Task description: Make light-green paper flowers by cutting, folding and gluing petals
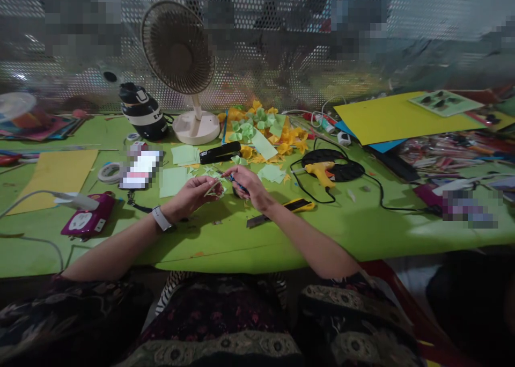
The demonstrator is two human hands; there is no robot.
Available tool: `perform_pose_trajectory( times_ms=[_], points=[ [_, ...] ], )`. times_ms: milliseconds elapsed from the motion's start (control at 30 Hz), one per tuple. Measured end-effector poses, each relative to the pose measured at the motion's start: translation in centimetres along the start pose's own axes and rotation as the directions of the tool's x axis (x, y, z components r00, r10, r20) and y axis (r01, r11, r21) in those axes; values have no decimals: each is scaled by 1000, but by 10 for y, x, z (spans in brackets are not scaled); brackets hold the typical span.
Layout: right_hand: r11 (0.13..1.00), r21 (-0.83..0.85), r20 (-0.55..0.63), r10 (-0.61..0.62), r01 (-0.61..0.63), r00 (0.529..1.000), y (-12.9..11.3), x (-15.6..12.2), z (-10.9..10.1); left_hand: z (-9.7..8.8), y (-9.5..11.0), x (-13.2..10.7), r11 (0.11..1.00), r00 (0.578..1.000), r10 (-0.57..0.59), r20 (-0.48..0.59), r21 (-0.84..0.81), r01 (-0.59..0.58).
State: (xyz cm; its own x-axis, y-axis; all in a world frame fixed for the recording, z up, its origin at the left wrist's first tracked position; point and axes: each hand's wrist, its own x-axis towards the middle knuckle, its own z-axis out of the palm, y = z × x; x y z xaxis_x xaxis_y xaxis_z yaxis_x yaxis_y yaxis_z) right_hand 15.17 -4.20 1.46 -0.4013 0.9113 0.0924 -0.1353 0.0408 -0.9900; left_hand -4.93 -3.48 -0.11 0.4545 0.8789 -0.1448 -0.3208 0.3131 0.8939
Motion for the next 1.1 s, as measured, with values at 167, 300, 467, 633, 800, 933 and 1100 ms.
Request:
perform_pose_trajectory(
  times_ms=[167,300,467,633,800,933,1100],
  points=[
    [981,-189,-88,-62,44,994,-6,-2,10,-1,-2,1,998,1000,-8,5,-60,9],
    [974,-216,-121,-101,73,987,-4,0,13,-1,-4,1,997,1000,-16,9,-75,17],
    [958,-268,-144,-142,99,979,1,1,11,1,-5,1,997,999,-37,6,-71,37],
    [955,-285,-117,-115,78,987,1,0,12,1,-6,1,996,999,-49,7,-79,49],
    [952,-298,-130,-118,75,984,-4,1,7,0,-5,2,994,998,-60,-14,-92,58],
    [901,-415,-129,-191,122,973,-10,4,-3,-2,-1,2,998,998,-49,-50,-43,47],
    [852,-502,-117,-238,149,964,-11,8,-14,-5,1,1,992,998,56,-42,119,-50]
  ],
)
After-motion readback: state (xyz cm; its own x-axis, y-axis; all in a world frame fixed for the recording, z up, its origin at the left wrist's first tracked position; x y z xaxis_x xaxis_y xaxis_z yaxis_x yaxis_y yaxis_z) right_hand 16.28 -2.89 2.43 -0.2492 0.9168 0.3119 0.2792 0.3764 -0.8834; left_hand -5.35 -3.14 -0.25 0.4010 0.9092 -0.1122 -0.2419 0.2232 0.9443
